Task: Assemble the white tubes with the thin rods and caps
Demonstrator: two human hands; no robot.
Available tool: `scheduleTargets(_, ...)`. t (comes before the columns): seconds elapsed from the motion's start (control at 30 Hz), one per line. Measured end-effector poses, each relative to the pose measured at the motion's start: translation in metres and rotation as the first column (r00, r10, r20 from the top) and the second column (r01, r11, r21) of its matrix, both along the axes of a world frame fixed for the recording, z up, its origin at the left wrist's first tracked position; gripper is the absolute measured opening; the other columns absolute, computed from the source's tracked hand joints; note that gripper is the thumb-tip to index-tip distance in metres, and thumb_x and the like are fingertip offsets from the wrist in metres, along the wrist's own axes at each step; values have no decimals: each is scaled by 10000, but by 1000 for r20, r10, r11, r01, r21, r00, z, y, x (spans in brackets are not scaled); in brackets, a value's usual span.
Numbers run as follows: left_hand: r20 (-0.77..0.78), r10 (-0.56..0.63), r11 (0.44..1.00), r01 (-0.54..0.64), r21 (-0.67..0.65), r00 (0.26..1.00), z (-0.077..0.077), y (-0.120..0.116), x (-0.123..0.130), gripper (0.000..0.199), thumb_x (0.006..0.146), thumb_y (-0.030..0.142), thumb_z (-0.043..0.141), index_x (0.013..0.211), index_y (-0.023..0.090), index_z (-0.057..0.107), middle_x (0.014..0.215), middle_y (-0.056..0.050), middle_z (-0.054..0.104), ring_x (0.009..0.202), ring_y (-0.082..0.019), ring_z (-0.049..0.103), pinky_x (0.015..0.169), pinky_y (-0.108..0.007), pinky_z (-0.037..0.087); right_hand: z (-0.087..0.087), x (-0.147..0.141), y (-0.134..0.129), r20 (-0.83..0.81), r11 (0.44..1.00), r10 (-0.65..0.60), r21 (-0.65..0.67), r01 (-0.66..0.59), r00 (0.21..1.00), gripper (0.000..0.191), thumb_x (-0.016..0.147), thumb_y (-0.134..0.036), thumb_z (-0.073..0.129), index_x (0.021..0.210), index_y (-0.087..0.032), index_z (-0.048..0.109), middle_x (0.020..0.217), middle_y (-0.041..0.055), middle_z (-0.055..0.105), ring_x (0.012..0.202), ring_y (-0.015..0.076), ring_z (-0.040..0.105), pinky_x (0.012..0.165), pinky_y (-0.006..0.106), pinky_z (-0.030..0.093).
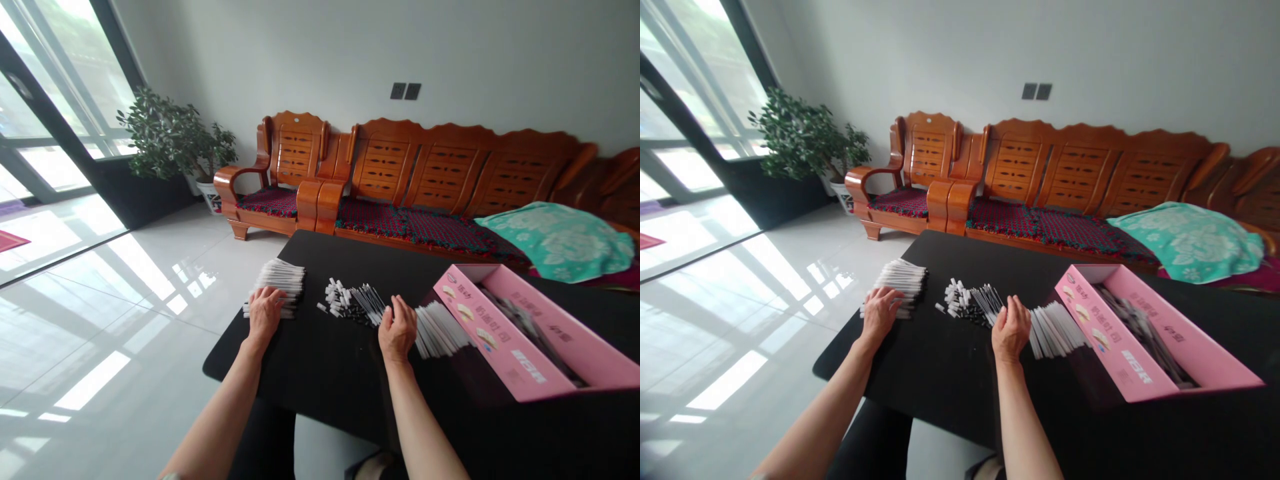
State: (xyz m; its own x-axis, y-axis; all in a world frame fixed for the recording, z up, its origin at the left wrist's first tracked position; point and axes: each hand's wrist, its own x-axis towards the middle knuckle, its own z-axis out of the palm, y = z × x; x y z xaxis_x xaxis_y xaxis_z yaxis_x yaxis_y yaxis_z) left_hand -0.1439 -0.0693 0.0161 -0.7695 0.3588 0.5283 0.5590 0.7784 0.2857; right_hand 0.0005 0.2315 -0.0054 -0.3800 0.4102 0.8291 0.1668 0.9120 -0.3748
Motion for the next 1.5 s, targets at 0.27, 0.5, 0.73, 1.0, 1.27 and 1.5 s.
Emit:
scheduleTargets(0.27, 67, -164, 979, 154, 132, 984, 5, -11, 6, 169, 891, 278, 547, 883, 242, 712, 933, -48, 638, 881, -221, 573, 824, -342, 454, 1, 0, -1, 5, 1000, -4, -2, 4, 1000, 339, 949, -273, 405, 1142, -97, 622, 1159, 184, 639, 1074, 267, 583, 952, 456, 428)
scheduleTargets(0.5, 173, -297, 955, 295, 39, 939, 8, -29, 22, 100, 860, 251, 609, 895, 255, 702, 908, -33, 636, 893, -212, 579, 786, -312, 463, 0, -1, -1, 4, 1000, -4, 2, 4, 1000, 336, 943, -264, 413, 1153, -100, 617, 1166, 186, 639, 1079, 265, 583, 961, 454, 430)
scheduleTargets(0.73, 197, -385, 920, 392, 7, 901, 12, -23, 22, 133, 893, 272, 569, 861, 245, 696, 848, -38, 627, 837, -204, 571, 748, -304, 445, 0, 0, -1, 11, 1000, -3, -6, 3, 1000, 343, 948, -269, 401, 1161, -106, 614, 1173, 191, 637, 1088, 273, 588, 961, 472, 432)
scheduleTargets(1.0, 198, -436, 897, 442, 15, 878, 40, 3, 37, 160, 935, 257, 493, 880, 227, 640, 837, -27, 634, 810, -196, 558, 766, -323, 402, 12, 3, -20, -24, 998, 57, 5, -57, 998, 325, 952, -251, 414, 1175, -120, 612, 1164, 177, 648, 1075, 270, 602, 958, 478, 453)
scheduleTargets(1.27, 79, -555, 832, 555, 25, 828, 50, 89, 33, 170, 946, 255, 476, 898, 231, 637, 825, -36, 630, 828, -198, 543, 892, -356, 375, 17, 0, -46, 189, 931, 343, 61, -359, 920, 333, 966, -219, 400, 1238, -172, 588, 1293, 127, 598, 1198, 242, 542, 1030, 471, 432)
scheduleTargets(1.5, -16, -632, 769, 630, 106, 775, 30, 122, 44, 147, 927, 204, 510, 937, 245, 650, 894, -26, 661, 952, -198, 560, 1085, -423, 276, 15, 0, -45, 220, 923, 371, 15, -384, 902, 243, 958, -213, 432, 1084, -164, 634, 1243, 133, 616, 1171, 249, 540, 1017, 471, 441)
